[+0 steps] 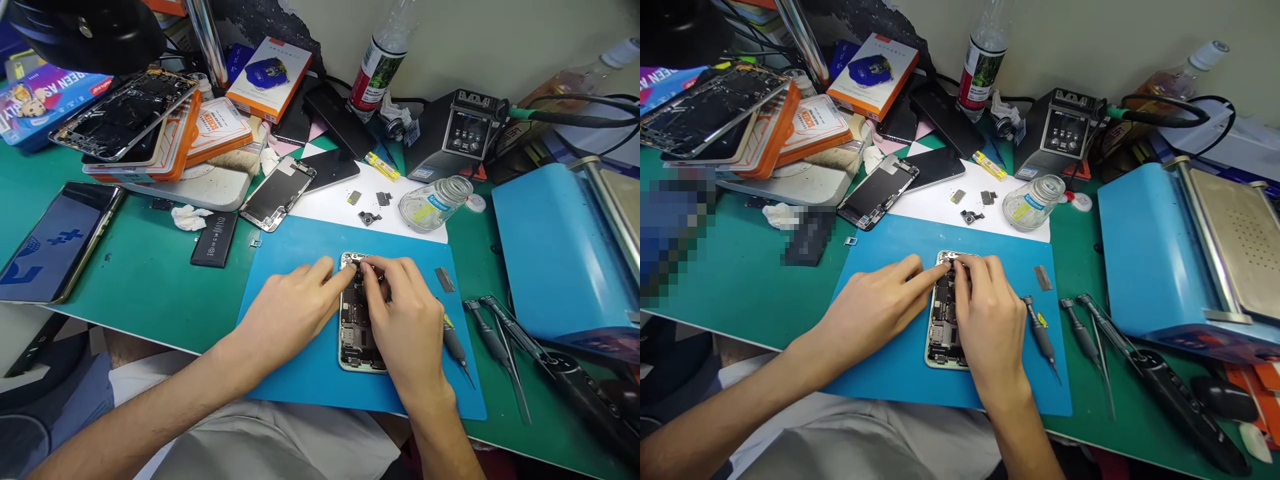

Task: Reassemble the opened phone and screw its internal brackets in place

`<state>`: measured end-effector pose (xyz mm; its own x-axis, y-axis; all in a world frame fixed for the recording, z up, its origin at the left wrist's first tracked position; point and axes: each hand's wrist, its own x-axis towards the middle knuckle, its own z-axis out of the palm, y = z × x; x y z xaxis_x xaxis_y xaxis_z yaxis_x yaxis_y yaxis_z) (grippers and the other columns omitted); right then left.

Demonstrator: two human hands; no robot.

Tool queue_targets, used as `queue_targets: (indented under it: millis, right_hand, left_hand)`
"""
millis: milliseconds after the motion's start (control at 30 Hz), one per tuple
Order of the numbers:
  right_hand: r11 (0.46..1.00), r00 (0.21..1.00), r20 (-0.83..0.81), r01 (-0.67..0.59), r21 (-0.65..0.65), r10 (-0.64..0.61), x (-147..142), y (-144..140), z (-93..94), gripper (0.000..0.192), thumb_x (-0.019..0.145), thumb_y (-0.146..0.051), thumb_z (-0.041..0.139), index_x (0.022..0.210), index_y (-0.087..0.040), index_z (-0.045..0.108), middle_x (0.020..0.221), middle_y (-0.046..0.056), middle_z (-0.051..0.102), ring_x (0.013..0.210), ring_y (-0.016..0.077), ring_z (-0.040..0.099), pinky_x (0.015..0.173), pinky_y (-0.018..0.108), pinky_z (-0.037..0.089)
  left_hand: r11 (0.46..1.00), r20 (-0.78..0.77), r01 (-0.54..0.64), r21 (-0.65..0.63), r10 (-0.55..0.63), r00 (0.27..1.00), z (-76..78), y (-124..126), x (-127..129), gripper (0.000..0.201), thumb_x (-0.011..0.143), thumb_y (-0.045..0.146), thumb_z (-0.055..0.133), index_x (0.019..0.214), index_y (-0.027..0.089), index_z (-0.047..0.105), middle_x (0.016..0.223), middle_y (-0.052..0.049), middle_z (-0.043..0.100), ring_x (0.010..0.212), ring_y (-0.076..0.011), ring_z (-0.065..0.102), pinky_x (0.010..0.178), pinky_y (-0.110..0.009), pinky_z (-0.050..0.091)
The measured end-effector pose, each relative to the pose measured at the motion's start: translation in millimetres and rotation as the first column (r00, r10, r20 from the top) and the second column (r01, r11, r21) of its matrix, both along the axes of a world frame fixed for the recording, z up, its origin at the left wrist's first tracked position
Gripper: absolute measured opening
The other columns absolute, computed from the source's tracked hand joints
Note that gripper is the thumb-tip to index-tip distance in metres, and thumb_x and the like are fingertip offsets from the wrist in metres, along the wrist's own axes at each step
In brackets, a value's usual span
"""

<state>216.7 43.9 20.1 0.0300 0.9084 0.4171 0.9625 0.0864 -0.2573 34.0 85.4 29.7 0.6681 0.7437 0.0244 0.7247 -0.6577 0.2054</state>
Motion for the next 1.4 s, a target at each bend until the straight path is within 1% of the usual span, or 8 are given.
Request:
queue_targets:
  millis: [67, 200, 400, 600, 767, 1067, 1167, 1400]
  right_hand:
    - [1.0, 1.0, -0.002, 0.007, 0.0, -0.007, 0.0, 1.0, -0.5, 0.017, 0.113, -0.03, 0.06, 0.115, -0.018, 0.073, 0.105, 0.004, 0.075, 0.083, 0.013, 0.07, 0.069, 0.027, 0.048]
    - [1.0, 1.0, -0.005, 0.02, 0.007, -0.02, 0.0, 2.6, -1.7, 0.016, 0.113, -0.028, 0.061, 0.112, -0.018, 0.073, 0.103, 0.003, 0.074, 0.081, 0.0129, 0.068, 0.069, 0.028, 0.047]
    - [1.0, 1.0, -0.018, 0.025, 0.007, -0.025, -0.7, 3.3, -0.9, 0.016, 0.112, -0.029, 0.062, 0.111, -0.018, 0.073, 0.102, 0.003, 0.074, 0.079, 0.0133, 0.066, 0.066, 0.027, 0.044]
    - [1.0, 1.0, -0.021, 0.022, 0.008, -0.022, -0.2, 2.7, -1.3, 0.014, 0.111, -0.028, 0.063, 0.111, -0.018, 0.073, 0.103, 0.002, 0.074, 0.078, 0.0128, 0.065, 0.066, 0.027, 0.045]
    - [1.0, 1.0, -0.021, 0.013, 0.009, -0.013, 0.5, 2.6, -2.0, 0.014, 0.111, -0.028, 0.063, 0.111, -0.018, 0.073, 0.103, 0.002, 0.074, 0.079, 0.0119, 0.065, 0.068, 0.027, 0.046]
    - [1.0, 1.0, -0.017, 0.008, 0.015, -0.008, 0.2, 2.1, -0.7, 0.012, 0.111, -0.026, 0.065, 0.109, -0.019, 0.074, 0.102, 0.001, 0.074, 0.078, 0.0117, 0.064, 0.066, 0.026, 0.046]
    - [1.0, 1.0, -0.02, 0.011, 0.013, -0.011, 0.3, 1.3, -1.1, 0.012, 0.111, -0.026, 0.064, 0.11, -0.019, 0.074, 0.103, 0.001, 0.074, 0.08, 0.0121, 0.066, 0.067, 0.026, 0.046]
    - [1.0, 1.0, -0.027, 0.012, 0.009, -0.011, -0.8, 1.0, -1.0, 0.012, 0.111, -0.025, 0.063, 0.111, -0.019, 0.073, 0.102, 0.001, 0.074, 0.081, 0.0129, 0.067, 0.067, 0.027, 0.046]
  left_hand:
    - [1.0, 0.01, 0.007, 0.007, -0.007, 1.0, -1.0, 0.1, -0.2, 0.041, 0.115, 0.024, 0.052, 0.155, 0.031, 0.059, 0.109, -0.001, 0.07, 0.089, -0.0168, 0.076, 0.051, -0.028, 0.041]
    - [1.0, 0.029, -0.003, 0.023, 0.003, 1.0, -3.0, -0.5, -2.2, 0.037, 0.115, 0.021, 0.049, 0.149, 0.027, 0.064, 0.107, -0.001, 0.07, 0.082, -0.0164, 0.075, 0.051, -0.03, 0.042]
    - [0.999, 0.058, 0.018, 0.041, -0.02, 0.998, -5.0, -2.6, -3.2, 0.041, 0.114, 0.022, 0.05, 0.153, 0.031, 0.06, 0.11, 0.0, 0.071, 0.086, -0.0172, 0.075, 0.049, -0.031, 0.034]
    - [0.999, 0.073, 0.004, 0.035, -0.006, 0.997, -4.4, 0.0, 1.6, 0.042, 0.114, 0.022, 0.049, 0.154, 0.03, 0.06, 0.11, -0.001, 0.072, 0.082, -0.0171, 0.074, 0.047, -0.031, 0.028]
    - [1.0, 0.086, -0.028, 0.006, 0.027, 0.996, -3.8, 2.5, 2.8, 0.038, 0.115, 0.026, 0.049, 0.15, 0.034, 0.063, 0.109, 0.001, 0.071, 0.074, -0.0147, 0.072, 0.047, -0.03, 0.028]
    - [0.999, 0.077, -0.049, -0.008, 0.049, 0.996, -1.5, -1.3, 2.6, 0.04, 0.114, 0.026, 0.054, 0.153, 0.036, 0.061, 0.106, 0.001, 0.071, 0.078, -0.0173, 0.073, 0.049, -0.032, 0.026]
    - [0.999, 0.077, -0.046, -0.015, 0.047, 0.996, -1.5, -1.1, 2.6, 0.043, 0.114, 0.025, 0.054, 0.155, 0.036, 0.06, 0.108, 0.001, 0.071, 0.076, -0.0166, 0.072, 0.05, -0.031, 0.025]
    - [0.997, 0.082, -0.063, -0.04, 0.066, 0.994, -1.5, 3.3, 5.6, 0.04, 0.115, 0.027, 0.052, 0.152, 0.039, 0.06, 0.107, 0.002, 0.072, 0.076, -0.0161, 0.073, 0.049, -0.031, 0.025]
